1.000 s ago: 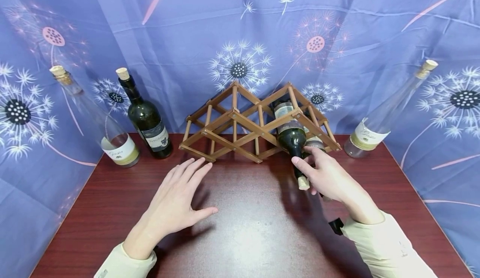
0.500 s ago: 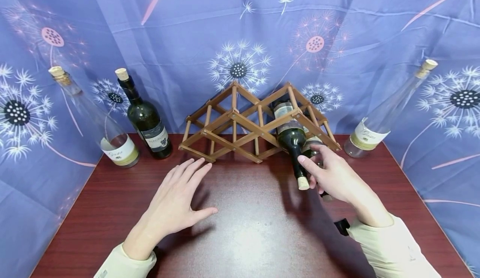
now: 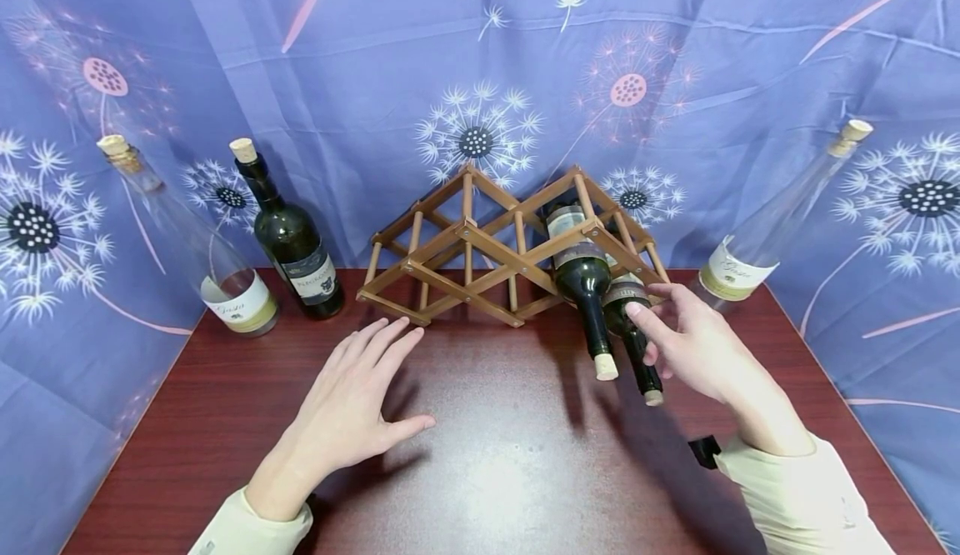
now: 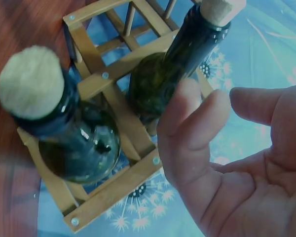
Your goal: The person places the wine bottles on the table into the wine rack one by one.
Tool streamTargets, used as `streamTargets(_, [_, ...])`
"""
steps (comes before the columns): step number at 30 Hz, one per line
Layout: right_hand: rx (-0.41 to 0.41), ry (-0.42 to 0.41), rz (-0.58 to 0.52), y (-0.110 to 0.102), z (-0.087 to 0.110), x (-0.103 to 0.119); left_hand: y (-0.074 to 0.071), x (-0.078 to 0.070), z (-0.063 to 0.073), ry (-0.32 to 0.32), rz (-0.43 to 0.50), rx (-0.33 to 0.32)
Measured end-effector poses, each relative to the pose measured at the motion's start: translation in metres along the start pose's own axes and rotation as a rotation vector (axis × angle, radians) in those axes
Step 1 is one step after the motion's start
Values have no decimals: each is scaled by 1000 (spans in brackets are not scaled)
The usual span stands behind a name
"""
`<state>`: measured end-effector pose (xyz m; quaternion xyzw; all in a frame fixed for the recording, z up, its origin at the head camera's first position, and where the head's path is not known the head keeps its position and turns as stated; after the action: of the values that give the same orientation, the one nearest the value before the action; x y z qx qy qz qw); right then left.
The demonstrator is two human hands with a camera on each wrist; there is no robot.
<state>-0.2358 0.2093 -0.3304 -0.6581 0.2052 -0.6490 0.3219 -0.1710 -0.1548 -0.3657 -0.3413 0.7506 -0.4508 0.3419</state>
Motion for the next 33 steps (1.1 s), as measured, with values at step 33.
streamTargets(33, [-294, 108, 228, -60, -14, -80, 3, 1, 0, 0, 22, -1])
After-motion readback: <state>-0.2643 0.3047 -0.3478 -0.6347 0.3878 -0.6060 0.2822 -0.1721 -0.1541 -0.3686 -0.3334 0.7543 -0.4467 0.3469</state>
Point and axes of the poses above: each hand's wrist, its own z-axis away from the middle knuckle, its own y-axis out of the palm, x = y × z, the point moved 10 cm from there along -z, towards the middle knuckle, and after that the axes turned 2 degrees about z, right-handed, at the moved point
